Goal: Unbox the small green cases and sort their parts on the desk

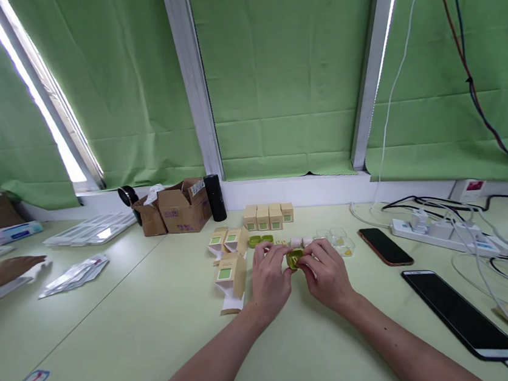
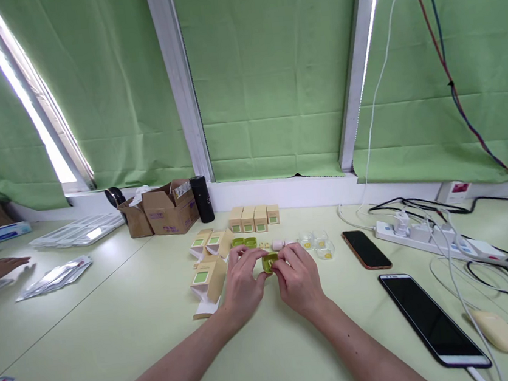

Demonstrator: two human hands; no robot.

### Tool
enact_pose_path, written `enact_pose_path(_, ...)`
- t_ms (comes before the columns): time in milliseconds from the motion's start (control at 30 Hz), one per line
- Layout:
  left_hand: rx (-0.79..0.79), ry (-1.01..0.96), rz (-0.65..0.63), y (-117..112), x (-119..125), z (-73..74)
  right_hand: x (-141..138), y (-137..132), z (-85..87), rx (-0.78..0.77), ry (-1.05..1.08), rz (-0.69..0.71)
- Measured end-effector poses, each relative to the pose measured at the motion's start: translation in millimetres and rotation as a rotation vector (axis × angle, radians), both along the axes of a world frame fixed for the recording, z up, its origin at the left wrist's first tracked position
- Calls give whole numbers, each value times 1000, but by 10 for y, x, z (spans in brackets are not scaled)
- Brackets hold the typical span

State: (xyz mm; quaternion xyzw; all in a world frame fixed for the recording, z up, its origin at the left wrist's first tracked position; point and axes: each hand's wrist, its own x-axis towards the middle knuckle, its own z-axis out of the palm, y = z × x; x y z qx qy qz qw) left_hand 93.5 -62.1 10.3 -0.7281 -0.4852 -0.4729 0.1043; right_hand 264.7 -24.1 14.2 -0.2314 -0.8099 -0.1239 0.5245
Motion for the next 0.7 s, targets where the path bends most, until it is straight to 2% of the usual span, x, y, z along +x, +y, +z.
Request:
enact_pose_path(200,-8,-59,41,53,-62,3,-7,-42,20,3,-5,-2)
enact_pose_path(467,-2,-317,142,113,-181,65,2,20,-60,-53,30,-24)
enact_pose_path(700,-137,-513,196,131,-173,79,-136,279,-92,-180,-213,-176)
